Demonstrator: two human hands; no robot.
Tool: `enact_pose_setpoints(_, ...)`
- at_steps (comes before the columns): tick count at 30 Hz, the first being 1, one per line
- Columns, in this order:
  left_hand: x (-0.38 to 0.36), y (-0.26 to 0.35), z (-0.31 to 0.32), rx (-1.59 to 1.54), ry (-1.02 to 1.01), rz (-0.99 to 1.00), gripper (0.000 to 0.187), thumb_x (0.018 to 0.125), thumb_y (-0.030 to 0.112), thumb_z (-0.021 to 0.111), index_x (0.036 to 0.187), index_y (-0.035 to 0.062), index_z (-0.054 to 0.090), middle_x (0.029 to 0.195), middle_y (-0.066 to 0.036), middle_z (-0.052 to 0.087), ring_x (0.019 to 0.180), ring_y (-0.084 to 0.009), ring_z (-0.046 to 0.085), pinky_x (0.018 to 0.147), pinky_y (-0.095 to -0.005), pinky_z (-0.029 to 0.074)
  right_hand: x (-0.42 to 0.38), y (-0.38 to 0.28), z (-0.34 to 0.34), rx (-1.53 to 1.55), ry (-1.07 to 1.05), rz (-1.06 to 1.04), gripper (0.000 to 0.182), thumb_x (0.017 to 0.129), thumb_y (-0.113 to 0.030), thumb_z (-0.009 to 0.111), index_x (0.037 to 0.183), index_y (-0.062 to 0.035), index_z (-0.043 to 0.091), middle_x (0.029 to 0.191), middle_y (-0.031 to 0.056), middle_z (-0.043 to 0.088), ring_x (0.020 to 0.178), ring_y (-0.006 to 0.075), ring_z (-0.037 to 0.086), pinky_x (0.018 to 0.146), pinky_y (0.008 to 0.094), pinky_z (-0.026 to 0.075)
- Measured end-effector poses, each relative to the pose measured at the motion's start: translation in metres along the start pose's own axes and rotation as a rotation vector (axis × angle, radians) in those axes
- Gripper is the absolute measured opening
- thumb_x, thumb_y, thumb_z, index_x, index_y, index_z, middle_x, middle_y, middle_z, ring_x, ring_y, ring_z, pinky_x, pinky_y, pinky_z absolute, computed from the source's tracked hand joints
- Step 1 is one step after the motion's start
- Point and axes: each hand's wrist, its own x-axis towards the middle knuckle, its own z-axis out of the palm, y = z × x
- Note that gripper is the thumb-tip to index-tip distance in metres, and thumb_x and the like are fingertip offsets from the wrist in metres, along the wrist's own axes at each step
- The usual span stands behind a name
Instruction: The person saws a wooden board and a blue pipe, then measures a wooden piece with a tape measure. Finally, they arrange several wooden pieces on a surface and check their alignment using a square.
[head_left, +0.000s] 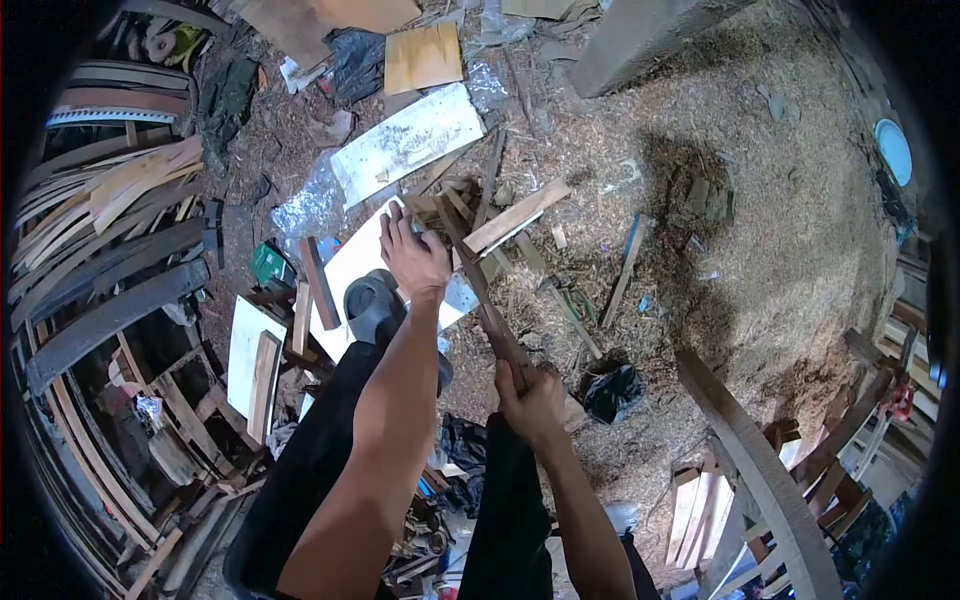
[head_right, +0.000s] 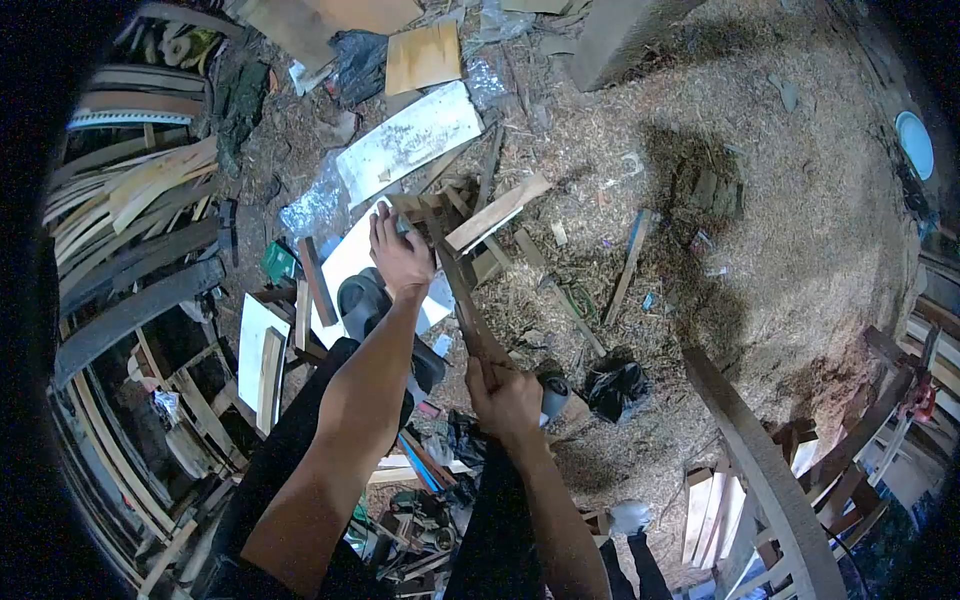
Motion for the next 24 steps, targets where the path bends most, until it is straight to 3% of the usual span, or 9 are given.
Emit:
enact_pose_setpoints(1, -0.003, -0.002, -0.001, 0.011, -0.005, -0.018, 0.047, 0.081, 0.016, 0.047, 0.124, -0.0012, 0.053, 0.144, -0.016, 0.044, 0.137, -0.0361, 0.034, 0.111, -0.0492, 0.026, -0.001, 0.015, 0.003, 0.075, -0.065, -0.008, 0.032, 0.086, -0.033, 0.066, 0.074, -0.0027, 0.07, 0.061, 0.0193, 0.063, 0.055, 0.0388, 0.064, 0.053, 0.0437, 0.052)
enact_pose_setpoints(2, -0.003, -0.003, -0.001, 0.03, -0.019, -0.031, 0.045, 0.083, 0.017, 0.047, 0.125, 0.0006, 0.052, 0.145, -0.016, 0.043, 0.137, -0.0355, 0.034, 0.11, -0.0489, 0.027, -0.001, 0.027, 0.007, 0.196, 0.032, -0.131, 0.032, 0.085, -0.028, 0.068, 0.066, -0.0014, 0.067, 0.058, 0.0193, 0.061, 0.053, 0.0378, 0.062, 0.049, 0.0408, 0.05)
enact_pose_setpoints(5, -0.001, -0.002, -0.002, 0.024, 0.0, -0.012, 0.047, 0.08, 0.016, 0.05, 0.124, -0.0002, 0.053, 0.144, -0.016, 0.044, 0.137, -0.0357, 0.034, 0.111, -0.0483, 0.027, 0.008, 0.081, 0.029, 0.212, -0.037, -0.196, 0.031, 0.085, -0.025, 0.068, 0.067, 0.0, 0.066, 0.058, 0.0203, 0.059, 0.054, 0.0382, 0.062, 0.049, 0.0413, 0.049)
enact_pose_setpoints(8, -0.003, -0.007, -0.001, 0.021, -0.009, -0.021, 0.048, 0.079, 0.017, 0.051, 0.124, 0.0005, 0.054, 0.144, -0.015, 0.044, 0.136, -0.0355, 0.034, 0.11, -0.0482, 0.027, 0.001, 0.063, 0.021, 0.238, -0.111, -0.108, 0.031, 0.087, -0.025, 0.066, 0.069, 0.0004, 0.066, 0.06, 0.0227, 0.06, 0.057, 0.0402, 0.063, 0.051, 0.0429, 0.049)
enact_pose_setpoints(12, -0.001, -0.005, -0.003, 0.012, -0.017, -0.027, 0.051, 0.078, 0.018, 0.05, 0.125, -0.0001, 0.053, 0.144, -0.016, 0.044, 0.137, -0.0357, 0.034, 0.11, -0.0489, 0.027, 0.0, -0.048, -0.023, 0.022, -0.112, 0.001, 0.039, 0.09, -0.033, 0.062, 0.071, 0.0006, 0.067, 0.061, 0.0234, 0.06, 0.06, 0.0419, 0.064, 0.057, 0.0468, 0.051)
enact_pose_setpoints(17, 0.002, -0.002, -0.006, 0.012, -0.067, -0.046, 0.055, 0.077, 0.018, 0.048, 0.127, -0.0032, 0.052, 0.148, -0.015, 0.04, 0.138, -0.037, 0.031, 0.111, -0.0512, 0.025, 0.011, -0.087, -0.02, -0.094, -0.103, 0.054, 0.053, 0.093, -0.04, 0.057, 0.068, 0.006, 0.064, 0.055, 0.0241, 0.057, 0.054, 0.0395, 0.063, 0.051, 0.045, 0.047)
enact_pose_setpoints(24, 0.005, 0.0, -0.012, 0.009, -0.221, -0.116, 0.057, 0.077, 0.022, 0.048, 0.129, -0.0009, 0.048, 0.155, -0.013, 0.028, 0.144, -0.0349, 0.022, 0.114, -0.0523, 0.018, 0.01, -0.081, -0.004, -0.056, -0.059, 0.03, 0.05, 0.094, -0.034, 0.057, 0.064, 0.0066, 0.062, 0.048, 0.0188, 0.053, 0.045, 0.0242, 0.06, 0.046, 0.0386, 0.043)
